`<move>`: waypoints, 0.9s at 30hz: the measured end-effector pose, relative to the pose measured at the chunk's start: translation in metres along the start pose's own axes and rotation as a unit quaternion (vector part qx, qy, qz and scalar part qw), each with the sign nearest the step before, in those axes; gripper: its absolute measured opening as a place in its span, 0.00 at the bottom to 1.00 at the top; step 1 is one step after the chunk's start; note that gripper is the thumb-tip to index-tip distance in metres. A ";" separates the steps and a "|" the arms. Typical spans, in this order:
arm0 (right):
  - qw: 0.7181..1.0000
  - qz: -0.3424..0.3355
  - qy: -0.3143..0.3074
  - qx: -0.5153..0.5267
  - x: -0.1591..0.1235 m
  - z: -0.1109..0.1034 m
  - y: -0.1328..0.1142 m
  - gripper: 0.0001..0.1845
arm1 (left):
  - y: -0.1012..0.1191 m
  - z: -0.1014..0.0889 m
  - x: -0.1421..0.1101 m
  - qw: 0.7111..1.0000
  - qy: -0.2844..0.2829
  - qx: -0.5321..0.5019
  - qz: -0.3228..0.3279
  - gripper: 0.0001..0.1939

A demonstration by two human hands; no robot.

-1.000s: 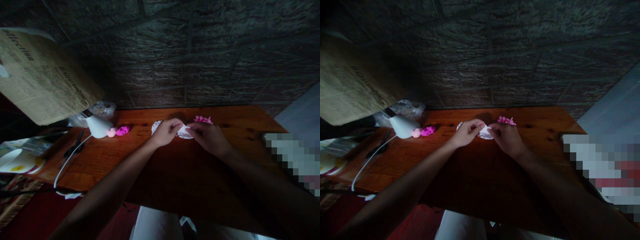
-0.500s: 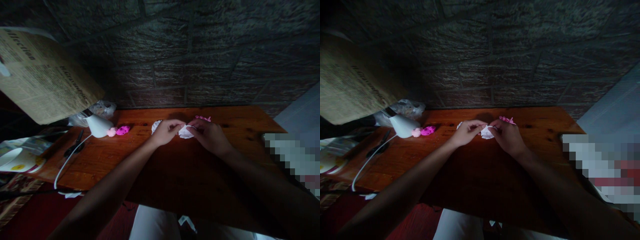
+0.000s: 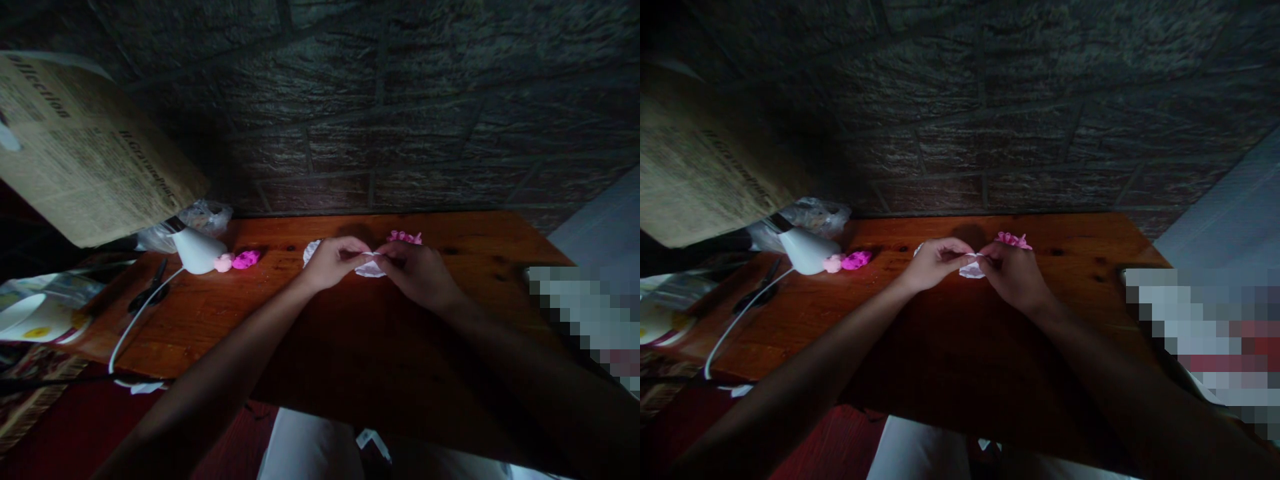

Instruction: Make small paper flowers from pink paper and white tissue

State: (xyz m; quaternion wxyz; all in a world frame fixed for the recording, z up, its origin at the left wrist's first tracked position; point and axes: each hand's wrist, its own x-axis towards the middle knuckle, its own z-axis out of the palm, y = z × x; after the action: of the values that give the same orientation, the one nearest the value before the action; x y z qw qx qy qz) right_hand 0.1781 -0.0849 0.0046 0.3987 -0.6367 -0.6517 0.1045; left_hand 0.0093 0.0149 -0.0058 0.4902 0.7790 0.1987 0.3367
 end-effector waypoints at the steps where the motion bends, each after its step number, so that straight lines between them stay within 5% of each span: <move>1: 1.000 -0.002 -0.002 0.002 0.000 0.000 0.000 0.09 | 0.000 0.000 0.000 1.000 -0.002 0.003 -0.002 0.11; 8: 1.000 0.009 0.000 0.026 0.000 0.000 -0.002 0.10 | -0.003 -0.004 0.001 0.999 -0.042 -0.003 -0.011 0.12; 27: 0.993 -0.020 -0.036 0.109 -0.001 0.004 0.003 0.12 | 0.004 -0.006 -0.003 0.993 -0.024 0.118 0.018 0.09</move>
State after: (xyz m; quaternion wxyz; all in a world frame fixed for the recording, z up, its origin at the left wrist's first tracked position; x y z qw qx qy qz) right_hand 0.1774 -0.0838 -0.0009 0.4437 -0.5725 -0.6629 0.1898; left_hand 0.0030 0.0153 -0.0011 0.3931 0.8428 0.2112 0.3008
